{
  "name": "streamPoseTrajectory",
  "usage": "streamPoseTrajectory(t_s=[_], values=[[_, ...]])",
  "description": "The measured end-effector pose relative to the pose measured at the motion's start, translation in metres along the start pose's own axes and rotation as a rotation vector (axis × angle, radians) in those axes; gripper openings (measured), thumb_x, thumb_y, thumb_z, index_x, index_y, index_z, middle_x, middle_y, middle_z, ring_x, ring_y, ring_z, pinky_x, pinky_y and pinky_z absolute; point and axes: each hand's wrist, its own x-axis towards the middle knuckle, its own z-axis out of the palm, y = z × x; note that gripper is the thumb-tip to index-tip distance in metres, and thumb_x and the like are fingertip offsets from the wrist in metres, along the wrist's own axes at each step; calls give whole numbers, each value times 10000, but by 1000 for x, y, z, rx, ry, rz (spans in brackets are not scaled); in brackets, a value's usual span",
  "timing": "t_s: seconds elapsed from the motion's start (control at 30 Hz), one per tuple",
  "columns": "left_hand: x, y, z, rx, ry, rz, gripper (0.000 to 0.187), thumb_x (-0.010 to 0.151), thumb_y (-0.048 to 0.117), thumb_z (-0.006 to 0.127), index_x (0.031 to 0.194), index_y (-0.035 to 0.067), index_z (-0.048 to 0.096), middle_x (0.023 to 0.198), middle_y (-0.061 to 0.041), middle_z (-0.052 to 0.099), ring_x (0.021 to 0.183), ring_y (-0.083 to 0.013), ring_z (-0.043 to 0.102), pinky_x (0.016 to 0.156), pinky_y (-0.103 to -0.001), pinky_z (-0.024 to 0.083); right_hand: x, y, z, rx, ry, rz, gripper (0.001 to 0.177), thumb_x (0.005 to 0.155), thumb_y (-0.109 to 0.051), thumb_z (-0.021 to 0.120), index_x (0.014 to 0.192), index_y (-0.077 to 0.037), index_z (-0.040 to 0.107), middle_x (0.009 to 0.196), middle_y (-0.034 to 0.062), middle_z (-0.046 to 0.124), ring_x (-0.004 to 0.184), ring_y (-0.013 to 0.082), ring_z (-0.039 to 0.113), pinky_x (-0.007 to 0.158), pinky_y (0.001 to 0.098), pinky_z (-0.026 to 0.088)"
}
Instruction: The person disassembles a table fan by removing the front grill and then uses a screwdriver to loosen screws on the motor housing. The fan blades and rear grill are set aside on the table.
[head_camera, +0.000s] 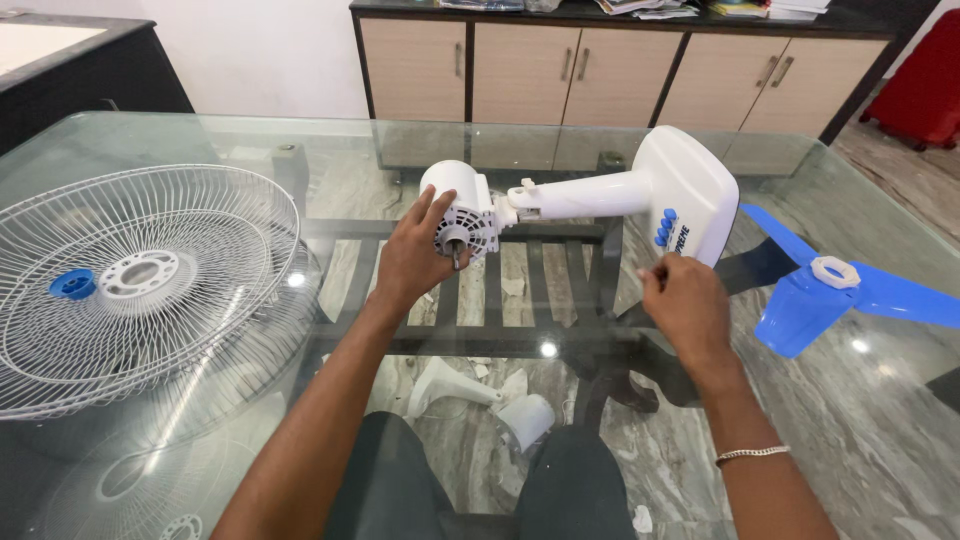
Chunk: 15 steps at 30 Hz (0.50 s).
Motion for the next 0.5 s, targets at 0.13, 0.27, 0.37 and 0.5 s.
streamPoseTrajectory(t_s=[0.13, 0.27, 0.37, 0.5], values=[[-10, 6, -4, -9, 43, -18, 908, 672, 332, 922, 1477, 221, 517, 1553, -189, 464, 1348, -402, 535, 1011, -492, 540, 6, 33, -15, -232, -225, 277, 496, 848, -460, 825, 1034, -5, 762, 1043, 252, 748, 1009, 422, 711, 853, 510, 559], [-14, 7, -3, -53, 68, -5, 902, 709, 340, 915, 1497, 209, 495, 1577, -184, 444, 1382, -417, 493, 1073, -499, 500, 9, 65, -8, -328, -518, 297, 620, 721, -490, 905, 1061, 15, 789, 1139, 243, 750, 1086, 378, 729, 920, 477, 570], [-14, 6, -3, -72, 64, -2, 916, 710, 381, 928, 1494, 208, 489, 1578, -183, 438, 1389, -422, 477, 1084, -502, 484, 12, 73, 0, -312, -521, 271, 616, 742, -467, 897, 1075, 39, 784, 1120, 256, 771, 1076, 383, 740, 923, 474, 571], [-14, 4, -4, -74, 30, -26, 939, 700, 426, 934, 1499, 218, 486, 1587, -173, 434, 1393, -411, 478, 1079, -497, 485, 8, 56, 0, -105, -472, 259, 440, 810, -347, 821, 1073, -2, 752, 1045, 223, 782, 1005, 370, 755, 906, 479, 571]])
